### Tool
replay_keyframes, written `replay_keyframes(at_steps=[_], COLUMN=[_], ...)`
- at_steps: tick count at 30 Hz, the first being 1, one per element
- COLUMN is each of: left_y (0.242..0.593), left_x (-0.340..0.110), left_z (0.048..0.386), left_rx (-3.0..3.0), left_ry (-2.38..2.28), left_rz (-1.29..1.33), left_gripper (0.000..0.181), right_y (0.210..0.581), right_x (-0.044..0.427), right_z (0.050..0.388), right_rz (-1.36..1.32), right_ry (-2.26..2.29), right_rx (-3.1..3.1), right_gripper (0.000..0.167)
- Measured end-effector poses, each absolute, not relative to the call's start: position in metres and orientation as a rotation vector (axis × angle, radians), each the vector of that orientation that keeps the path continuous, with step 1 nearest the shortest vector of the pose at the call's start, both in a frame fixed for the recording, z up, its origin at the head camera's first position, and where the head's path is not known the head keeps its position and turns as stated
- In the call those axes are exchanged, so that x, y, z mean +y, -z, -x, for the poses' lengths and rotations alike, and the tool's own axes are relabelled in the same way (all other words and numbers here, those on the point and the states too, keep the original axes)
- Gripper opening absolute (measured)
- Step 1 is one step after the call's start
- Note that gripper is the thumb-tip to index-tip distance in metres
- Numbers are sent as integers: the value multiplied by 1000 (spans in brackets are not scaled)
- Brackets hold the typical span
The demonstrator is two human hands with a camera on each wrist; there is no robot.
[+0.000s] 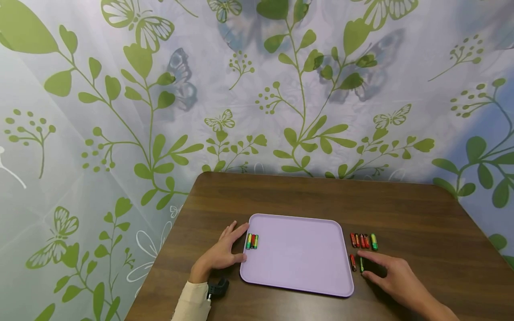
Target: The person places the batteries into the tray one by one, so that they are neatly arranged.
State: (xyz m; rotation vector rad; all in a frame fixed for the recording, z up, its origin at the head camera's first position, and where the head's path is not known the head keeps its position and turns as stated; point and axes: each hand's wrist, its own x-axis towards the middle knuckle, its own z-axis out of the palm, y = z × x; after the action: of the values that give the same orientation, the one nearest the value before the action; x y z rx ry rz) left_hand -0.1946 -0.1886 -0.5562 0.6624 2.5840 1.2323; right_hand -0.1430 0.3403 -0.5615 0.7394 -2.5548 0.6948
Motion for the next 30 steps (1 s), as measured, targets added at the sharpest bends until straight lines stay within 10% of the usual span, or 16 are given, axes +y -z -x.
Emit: replay_keyframes(at_steps=[16,30], left_y=[583,559], left_x=[-192,-180], left_z=[207,199], left_rx=[2636,2622], left_ry=[-1294,-1248], left_rz=[-705,-661], left_gripper=[91,91], right_y=[525,520], right_x=[331,234], right_z=[177,216], right_rz=[-885,-955], right_ry=[-620,-878], right_rx=[-2428,-2501], right_gripper=[70,54])
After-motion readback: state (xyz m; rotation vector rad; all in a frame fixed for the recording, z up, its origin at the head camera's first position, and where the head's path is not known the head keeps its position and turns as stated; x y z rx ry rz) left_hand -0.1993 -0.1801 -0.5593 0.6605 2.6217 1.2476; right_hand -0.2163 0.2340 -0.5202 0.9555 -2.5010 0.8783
